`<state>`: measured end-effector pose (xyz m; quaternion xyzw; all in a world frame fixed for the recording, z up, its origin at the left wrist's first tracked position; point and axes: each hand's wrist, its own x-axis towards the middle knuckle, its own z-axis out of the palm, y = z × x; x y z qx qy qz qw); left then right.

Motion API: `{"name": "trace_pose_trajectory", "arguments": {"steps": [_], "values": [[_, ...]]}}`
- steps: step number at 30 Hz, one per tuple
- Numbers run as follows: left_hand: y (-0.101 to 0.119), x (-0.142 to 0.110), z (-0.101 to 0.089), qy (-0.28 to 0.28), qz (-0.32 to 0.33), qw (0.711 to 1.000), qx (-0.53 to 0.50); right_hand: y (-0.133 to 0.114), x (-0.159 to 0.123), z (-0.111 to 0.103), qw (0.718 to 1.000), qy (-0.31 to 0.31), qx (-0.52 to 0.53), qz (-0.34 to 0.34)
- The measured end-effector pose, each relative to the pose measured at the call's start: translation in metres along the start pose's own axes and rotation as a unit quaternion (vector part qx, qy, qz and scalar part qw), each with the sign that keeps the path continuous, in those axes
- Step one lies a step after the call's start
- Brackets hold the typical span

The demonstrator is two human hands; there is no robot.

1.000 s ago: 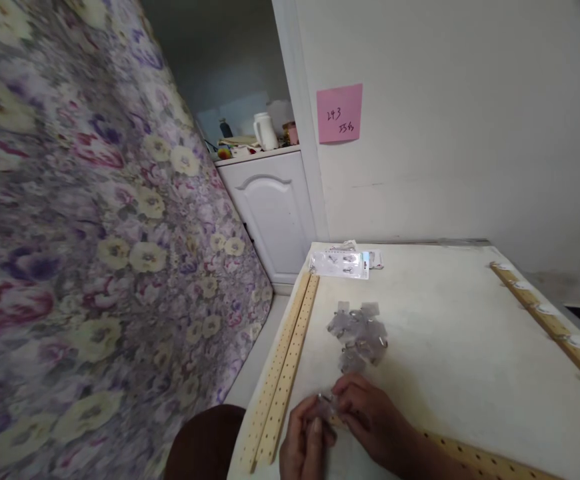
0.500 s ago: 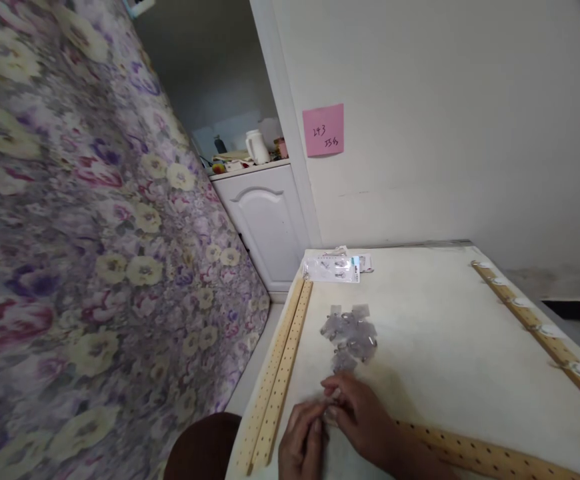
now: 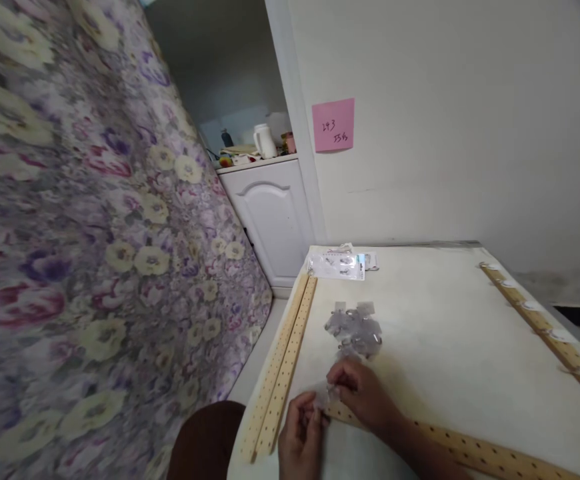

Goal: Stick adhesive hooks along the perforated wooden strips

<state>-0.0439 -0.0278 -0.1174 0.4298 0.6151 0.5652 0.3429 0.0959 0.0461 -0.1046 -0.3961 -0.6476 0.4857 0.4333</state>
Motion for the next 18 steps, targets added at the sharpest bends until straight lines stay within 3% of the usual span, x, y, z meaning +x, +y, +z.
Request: {"name": "trace_pose_trajectory", "arguments": {"steps": [8,13,18], "values": [[-0.013,-0.003,-0.016,0.056,0.056,0.992,0.102,0.003,0.024,0.013,0.997,-0.076,-0.018,0.014],[-0.015,-0.004,-0.024,0.014,0.123,0.97,0.21,0.009,0.026,0.016,0.994,-0.103,-0.033,0.009],[-0.005,0.001,-0.026,-0.016,0.103,0.967,0.231,0.008,0.023,0.015,0.994,-0.1,-0.048,-0.005]]}}
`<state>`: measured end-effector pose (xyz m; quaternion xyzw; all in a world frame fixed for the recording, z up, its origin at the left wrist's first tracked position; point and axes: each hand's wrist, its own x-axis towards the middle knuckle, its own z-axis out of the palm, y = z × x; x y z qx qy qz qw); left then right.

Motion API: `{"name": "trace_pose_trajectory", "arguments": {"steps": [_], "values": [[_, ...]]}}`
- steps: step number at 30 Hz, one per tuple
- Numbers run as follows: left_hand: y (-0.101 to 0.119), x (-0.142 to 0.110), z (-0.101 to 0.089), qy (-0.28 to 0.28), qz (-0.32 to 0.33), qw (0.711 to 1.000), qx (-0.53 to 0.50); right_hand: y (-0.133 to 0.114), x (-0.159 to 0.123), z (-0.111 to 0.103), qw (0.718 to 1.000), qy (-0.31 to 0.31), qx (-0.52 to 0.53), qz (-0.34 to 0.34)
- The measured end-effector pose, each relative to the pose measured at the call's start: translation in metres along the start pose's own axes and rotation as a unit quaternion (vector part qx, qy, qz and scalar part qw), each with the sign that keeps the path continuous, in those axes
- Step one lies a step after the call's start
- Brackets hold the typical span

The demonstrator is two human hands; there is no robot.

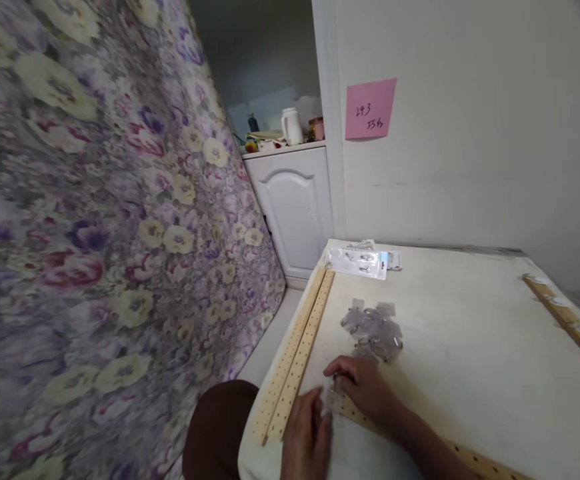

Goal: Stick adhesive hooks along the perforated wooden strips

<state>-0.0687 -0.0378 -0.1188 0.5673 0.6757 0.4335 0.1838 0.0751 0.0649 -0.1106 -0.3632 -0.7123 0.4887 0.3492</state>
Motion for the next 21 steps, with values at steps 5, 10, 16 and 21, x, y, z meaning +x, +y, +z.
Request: {"name": "trace_pose_trajectory", "arguments": {"steps": [5,10,16,21], "values": [[0.006,0.004,-0.005,-0.04,-0.02,0.999,0.011,0.001,-0.002,0.003,0.999,0.004,-0.044,-0.014],[0.005,0.001,0.003,-0.009,-0.01,1.0,-0.005,0.003,-0.003,0.004,0.998,0.015,-0.059,-0.007],[0.008,-0.001,0.0,0.013,-0.039,0.999,-0.033,-0.002,-0.006,-0.001,0.998,0.063,-0.018,0.013],[0.013,-0.001,-0.007,-0.001,-0.041,0.997,-0.067,-0.004,-0.01,0.002,0.982,0.074,0.164,0.063]]}}
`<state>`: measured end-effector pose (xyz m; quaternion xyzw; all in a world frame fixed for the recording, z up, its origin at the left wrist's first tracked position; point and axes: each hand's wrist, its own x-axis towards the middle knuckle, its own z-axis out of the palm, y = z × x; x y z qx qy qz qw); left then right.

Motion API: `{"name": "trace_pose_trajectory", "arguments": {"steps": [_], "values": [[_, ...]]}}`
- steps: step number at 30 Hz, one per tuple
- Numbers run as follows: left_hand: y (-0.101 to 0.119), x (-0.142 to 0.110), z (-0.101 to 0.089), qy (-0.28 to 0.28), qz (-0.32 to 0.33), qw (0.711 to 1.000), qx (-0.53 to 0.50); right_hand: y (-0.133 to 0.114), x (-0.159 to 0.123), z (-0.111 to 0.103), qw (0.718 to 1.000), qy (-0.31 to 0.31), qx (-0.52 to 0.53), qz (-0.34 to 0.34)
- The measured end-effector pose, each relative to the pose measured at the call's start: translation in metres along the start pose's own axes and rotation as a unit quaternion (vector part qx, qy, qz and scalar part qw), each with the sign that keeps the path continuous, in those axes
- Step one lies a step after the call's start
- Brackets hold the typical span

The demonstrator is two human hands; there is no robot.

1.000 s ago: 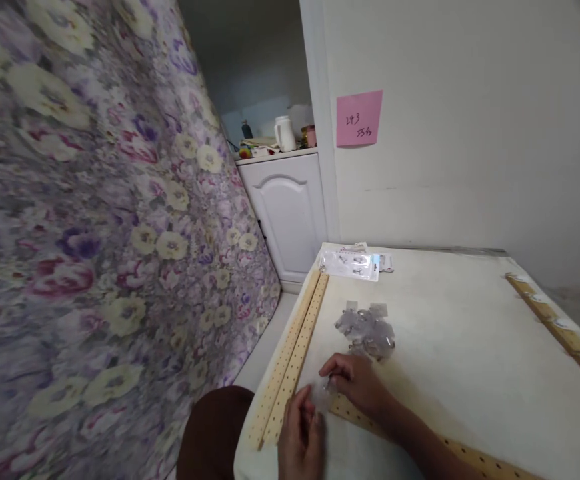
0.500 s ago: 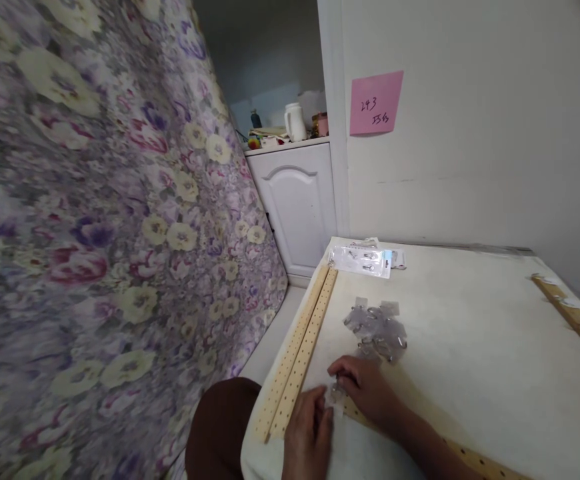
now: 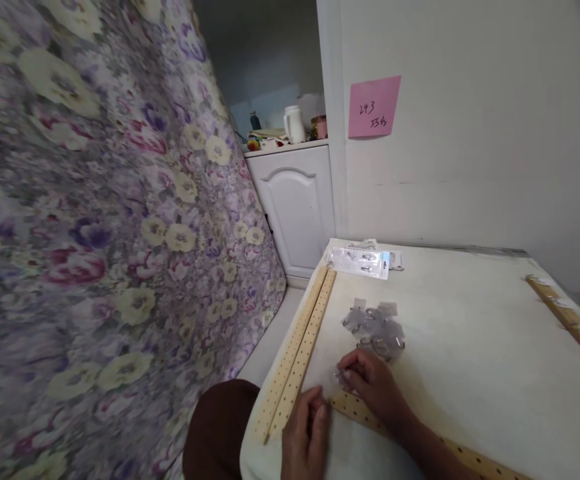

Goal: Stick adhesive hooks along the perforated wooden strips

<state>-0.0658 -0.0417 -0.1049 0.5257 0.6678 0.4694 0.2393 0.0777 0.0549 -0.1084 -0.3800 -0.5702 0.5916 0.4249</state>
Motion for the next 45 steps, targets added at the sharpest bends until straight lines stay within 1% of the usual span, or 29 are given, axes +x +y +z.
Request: {"name": "trace_pose_trajectory", "arguments": {"steps": [1,3,6,9,11,13,15,17,19,21,24,26,27,29,32,37,40,42,45], "values": [[0.002,0.0,0.0,-0.011,0.004,1.0,-0.003,0.001,-0.001,0.001,1.0,-0.001,0.022,0.001],[0.006,0.002,0.002,-0.032,0.007,0.999,-0.009,0.002,-0.002,0.004,0.999,-0.001,0.033,0.001],[0.013,0.007,0.006,-0.031,0.006,0.999,-0.039,0.002,-0.005,0.007,0.999,-0.001,-0.027,-0.021],[0.017,0.013,0.008,-0.026,-0.017,0.996,-0.083,-0.004,-0.009,0.006,0.994,-0.011,-0.092,-0.058],[0.018,0.019,0.006,-0.029,-0.044,0.994,-0.096,-0.01,-0.012,0.004,0.992,-0.03,-0.101,-0.062],[0.019,0.024,0.001,-0.039,-0.057,0.993,-0.1,-0.015,-0.013,0.001,0.992,-0.043,-0.097,-0.062],[0.019,0.029,-0.003,-0.072,-0.059,0.991,-0.094,-0.017,-0.012,-0.003,0.993,-0.033,-0.094,-0.069],[0.019,0.031,-0.006,-0.123,-0.059,0.988,-0.077,-0.017,-0.01,-0.006,0.995,-0.021,-0.073,-0.066],[0.019,0.032,-0.007,-0.159,-0.057,0.984,-0.06,-0.016,-0.008,-0.007,0.998,-0.037,-0.028,-0.044],[0.019,0.031,-0.006,-0.171,-0.053,0.983,-0.05,-0.013,-0.007,-0.005,0.997,-0.072,0.024,-0.013],[0.021,0.03,-0.003,-0.165,-0.047,0.984,-0.051,-0.008,-0.006,-0.003,0.991,-0.11,0.074,0.016],[0.021,0.031,-0.002,-0.154,-0.045,0.986,-0.054,-0.005,-0.005,-0.002,0.99,-0.112,0.086,0.029],[0.021,0.032,-0.002,-0.145,-0.044,0.987,-0.054,-0.004,-0.004,-0.002,0.99,-0.103,0.084,0.034],[0.019,0.032,-0.004,-0.118,-0.041,0.991,-0.045,-0.003,-0.003,-0.005,0.995,-0.068,0.064,0.037],[0.014,0.031,-0.007,-0.077,-0.026,0.997,-0.019,-0.001,-0.001,-0.01,0.999,-0.02,0.014,0.023],[0.007,0.017,-0.005,-0.063,-0.004,0.997,0.033,0.004,-0.001,-0.012,0.999,-0.011,-0.034,0.012],[0.006,0.009,-0.001,-0.053,0.033,0.996,0.057,0.007,-0.002,-0.01,0.998,-0.006,-0.07,-0.005],[0.007,0.008,0.0,-0.055,0.053,0.995,0.068,0.008,-0.002,-0.01,0.995,-0.004,-0.101,-0.014],[0.008,0.009,0.001,-0.066,0.062,0.993,0.079,0.007,-0.002,-0.009,0.99,-0.001,-0.139,-0.014]]}}
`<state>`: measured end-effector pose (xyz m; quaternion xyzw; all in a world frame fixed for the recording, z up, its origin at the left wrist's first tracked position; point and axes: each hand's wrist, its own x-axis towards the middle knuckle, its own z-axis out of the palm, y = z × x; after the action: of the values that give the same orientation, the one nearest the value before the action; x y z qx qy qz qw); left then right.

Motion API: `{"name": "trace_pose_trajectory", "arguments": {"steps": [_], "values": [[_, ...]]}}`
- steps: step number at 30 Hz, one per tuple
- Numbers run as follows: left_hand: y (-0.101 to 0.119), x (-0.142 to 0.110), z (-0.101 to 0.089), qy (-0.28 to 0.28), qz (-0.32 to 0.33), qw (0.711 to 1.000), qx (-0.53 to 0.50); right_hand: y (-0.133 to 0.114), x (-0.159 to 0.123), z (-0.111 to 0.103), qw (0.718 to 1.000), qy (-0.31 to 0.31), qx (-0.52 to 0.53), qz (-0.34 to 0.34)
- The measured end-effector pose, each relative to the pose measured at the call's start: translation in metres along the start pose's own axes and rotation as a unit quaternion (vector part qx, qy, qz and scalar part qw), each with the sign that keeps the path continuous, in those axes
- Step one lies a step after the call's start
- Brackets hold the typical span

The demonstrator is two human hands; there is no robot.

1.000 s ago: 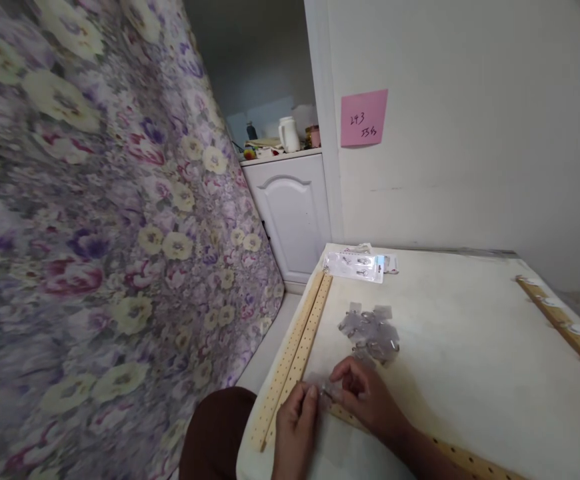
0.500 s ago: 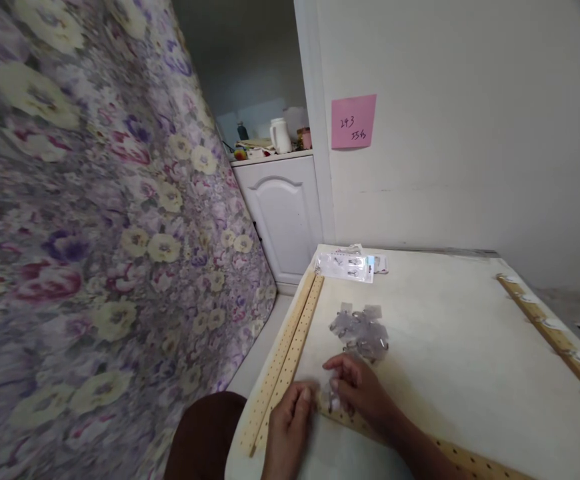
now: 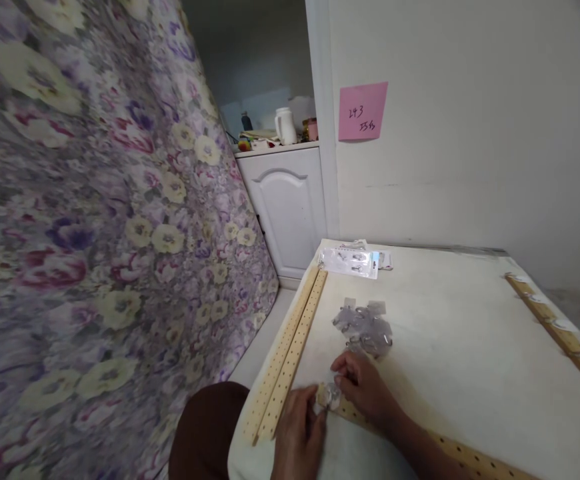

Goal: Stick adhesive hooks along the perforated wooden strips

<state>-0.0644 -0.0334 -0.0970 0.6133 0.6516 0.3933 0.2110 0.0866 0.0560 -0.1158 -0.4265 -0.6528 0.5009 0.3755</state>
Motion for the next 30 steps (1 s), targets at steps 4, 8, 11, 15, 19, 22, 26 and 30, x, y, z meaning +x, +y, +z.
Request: {"name": "trace_pose_trajectory", "arguments": {"steps": [4,8,11,15,19,22,26,30], "values": [[-0.0011,0.0012,0.0019,0.006,0.0,1.0,0.001,0.0001,0.0007,0.0002,1.0,0.007,-0.018,0.003],[-0.0045,-0.0003,0.0059,-0.012,-0.006,1.0,-0.006,-0.0004,0.0005,0.0008,0.999,0.016,-0.037,0.013],[-0.0064,-0.0012,0.0079,-0.018,-0.011,1.0,-0.007,-0.0023,0.0001,0.0011,0.998,0.018,-0.054,0.018],[-0.0069,-0.0001,0.0083,-0.016,-0.015,1.0,0.006,-0.0032,0.0003,0.0015,0.997,0.019,-0.078,0.017],[-0.0079,0.0014,0.0086,-0.014,-0.006,1.0,0.007,-0.0018,0.0009,0.0023,0.993,0.008,-0.117,0.013],[-0.009,0.0026,0.009,-0.015,-0.009,1.0,0.005,-0.0007,0.0013,0.0028,0.991,0.007,-0.13,0.016],[-0.0084,0.005,0.0081,-0.026,-0.017,1.0,-0.004,-0.0005,0.0018,0.0029,0.991,0.004,-0.135,0.014],[-0.0061,0.0067,0.0068,-0.02,-0.02,0.999,-0.016,-0.0026,0.0018,0.0018,0.99,0.008,-0.14,0.022]]}}
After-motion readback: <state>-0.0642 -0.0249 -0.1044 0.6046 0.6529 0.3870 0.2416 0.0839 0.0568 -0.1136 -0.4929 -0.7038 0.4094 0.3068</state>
